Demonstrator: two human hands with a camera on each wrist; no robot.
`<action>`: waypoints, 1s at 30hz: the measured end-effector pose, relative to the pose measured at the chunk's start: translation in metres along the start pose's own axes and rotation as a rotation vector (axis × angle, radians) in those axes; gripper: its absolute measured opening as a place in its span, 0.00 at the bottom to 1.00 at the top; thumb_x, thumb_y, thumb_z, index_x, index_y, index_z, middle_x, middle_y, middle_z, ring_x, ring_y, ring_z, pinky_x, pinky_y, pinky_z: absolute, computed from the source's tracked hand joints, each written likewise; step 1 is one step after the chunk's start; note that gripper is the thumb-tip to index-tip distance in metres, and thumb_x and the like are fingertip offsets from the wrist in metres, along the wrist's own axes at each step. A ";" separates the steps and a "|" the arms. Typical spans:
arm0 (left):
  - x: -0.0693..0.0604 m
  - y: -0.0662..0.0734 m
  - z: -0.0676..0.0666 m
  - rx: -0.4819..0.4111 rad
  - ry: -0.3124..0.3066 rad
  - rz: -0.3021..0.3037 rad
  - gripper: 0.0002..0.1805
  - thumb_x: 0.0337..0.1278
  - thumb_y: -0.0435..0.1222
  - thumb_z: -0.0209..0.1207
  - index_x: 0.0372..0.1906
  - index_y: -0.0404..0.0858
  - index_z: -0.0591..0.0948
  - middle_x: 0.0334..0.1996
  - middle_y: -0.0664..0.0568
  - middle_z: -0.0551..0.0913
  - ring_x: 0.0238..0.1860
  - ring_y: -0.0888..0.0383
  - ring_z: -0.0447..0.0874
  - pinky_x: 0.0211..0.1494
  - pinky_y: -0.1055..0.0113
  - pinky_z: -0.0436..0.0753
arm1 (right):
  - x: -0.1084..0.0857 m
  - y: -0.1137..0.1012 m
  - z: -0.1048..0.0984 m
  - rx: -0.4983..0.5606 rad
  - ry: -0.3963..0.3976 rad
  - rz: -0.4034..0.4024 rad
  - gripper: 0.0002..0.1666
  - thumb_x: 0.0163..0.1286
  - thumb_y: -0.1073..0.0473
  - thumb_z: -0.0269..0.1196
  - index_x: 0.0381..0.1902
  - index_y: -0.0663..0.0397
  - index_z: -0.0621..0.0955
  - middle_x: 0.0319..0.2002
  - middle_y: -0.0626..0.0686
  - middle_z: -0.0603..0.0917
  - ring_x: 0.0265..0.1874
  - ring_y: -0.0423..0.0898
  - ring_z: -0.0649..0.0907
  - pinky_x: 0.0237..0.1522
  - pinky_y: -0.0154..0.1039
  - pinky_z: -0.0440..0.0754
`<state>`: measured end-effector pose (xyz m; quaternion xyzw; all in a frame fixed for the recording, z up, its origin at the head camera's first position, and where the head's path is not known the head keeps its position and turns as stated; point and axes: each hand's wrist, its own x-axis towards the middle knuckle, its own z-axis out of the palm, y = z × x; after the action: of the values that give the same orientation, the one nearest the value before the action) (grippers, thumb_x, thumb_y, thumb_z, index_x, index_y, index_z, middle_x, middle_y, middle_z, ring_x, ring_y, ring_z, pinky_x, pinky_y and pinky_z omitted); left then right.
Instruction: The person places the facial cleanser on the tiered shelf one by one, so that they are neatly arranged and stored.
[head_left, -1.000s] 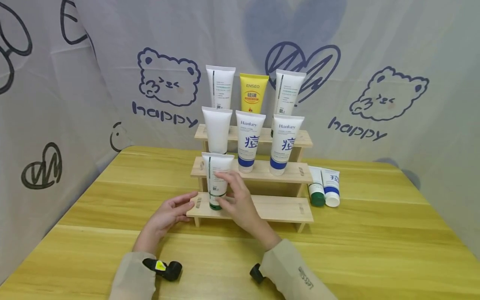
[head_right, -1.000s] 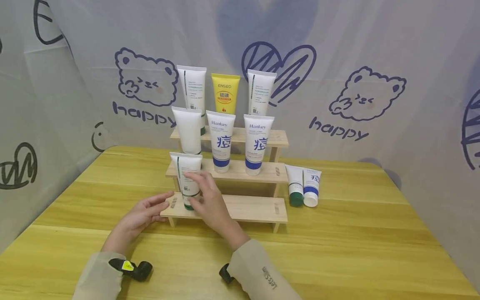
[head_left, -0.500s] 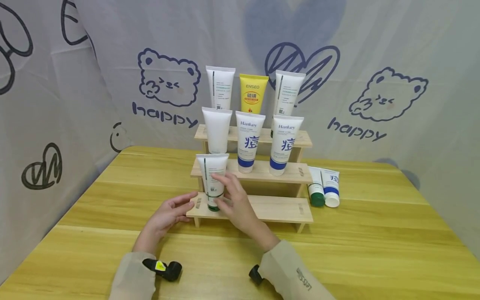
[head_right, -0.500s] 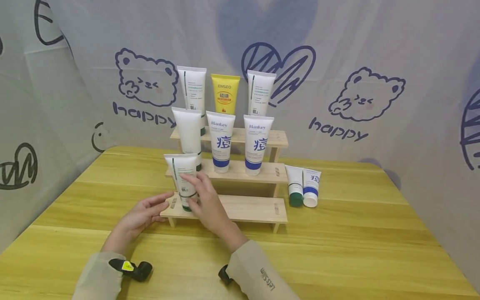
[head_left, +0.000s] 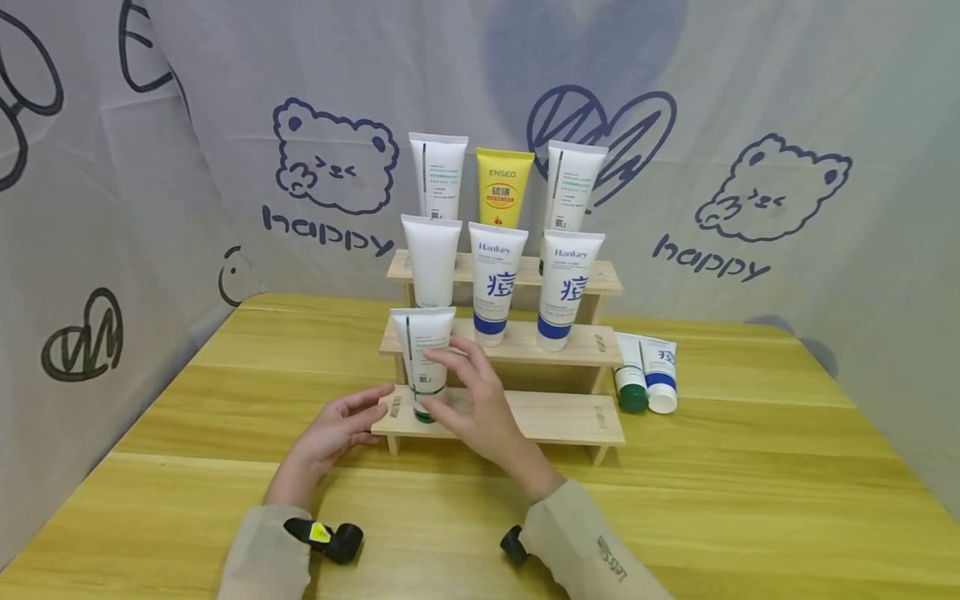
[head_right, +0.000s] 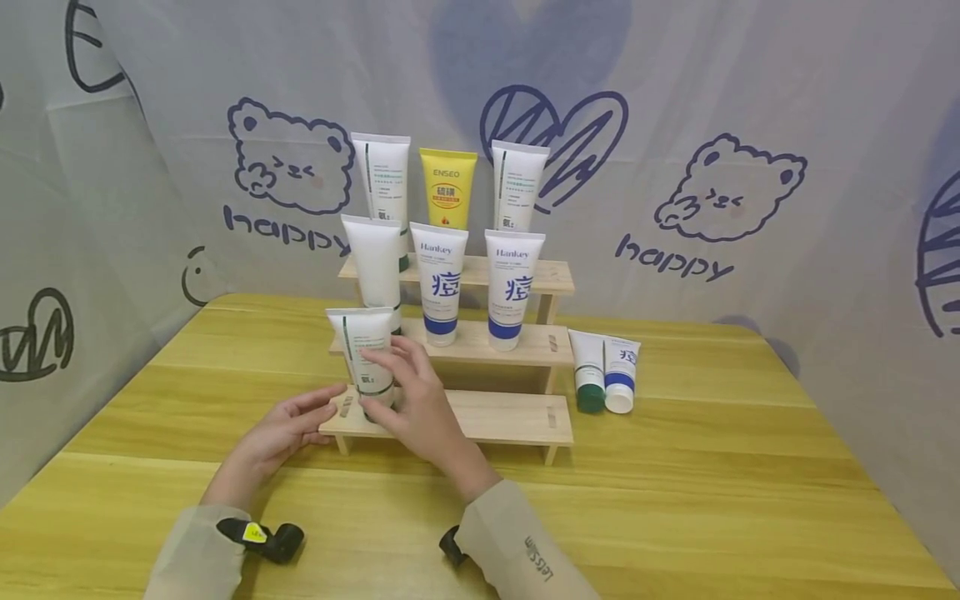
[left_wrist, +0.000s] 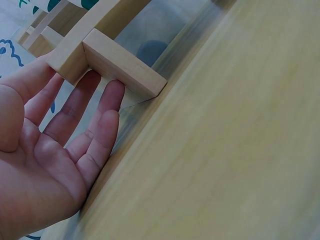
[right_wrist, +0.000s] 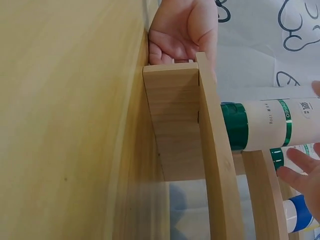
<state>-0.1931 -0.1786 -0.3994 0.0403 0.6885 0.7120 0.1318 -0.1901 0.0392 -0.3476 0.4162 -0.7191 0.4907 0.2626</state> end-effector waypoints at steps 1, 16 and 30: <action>0.000 0.000 0.000 -0.001 0.001 0.000 0.29 0.59 0.39 0.55 0.63 0.32 0.64 0.57 0.41 0.67 0.39 0.58 0.76 0.39 0.65 0.77 | 0.000 0.000 -0.001 -0.010 0.012 -0.011 0.29 0.49 0.70 0.67 0.51 0.59 0.72 0.54 0.62 0.67 0.53 0.54 0.69 0.52 0.44 0.70; 0.000 -0.001 0.000 0.011 0.006 -0.001 0.29 0.58 0.40 0.55 0.62 0.33 0.64 0.60 0.41 0.64 0.40 0.58 0.75 0.39 0.65 0.76 | 0.014 -0.007 -0.031 0.015 0.392 -0.029 0.06 0.50 0.81 0.59 0.27 0.72 0.77 0.26 0.63 0.80 0.24 0.49 0.79 0.23 0.39 0.79; 0.000 0.001 0.000 0.015 -0.003 -0.001 0.29 0.59 0.40 0.55 0.63 0.33 0.64 0.61 0.40 0.63 0.40 0.58 0.75 0.40 0.65 0.76 | 0.018 0.002 -0.090 0.028 0.566 0.144 0.04 0.57 0.74 0.59 0.29 0.75 0.76 0.25 0.57 0.79 0.22 0.45 0.79 0.24 0.32 0.78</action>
<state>-0.1931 -0.1788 -0.3981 0.0420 0.6936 0.7067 0.1332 -0.2033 0.1171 -0.3002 0.2141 -0.6379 0.6146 0.4117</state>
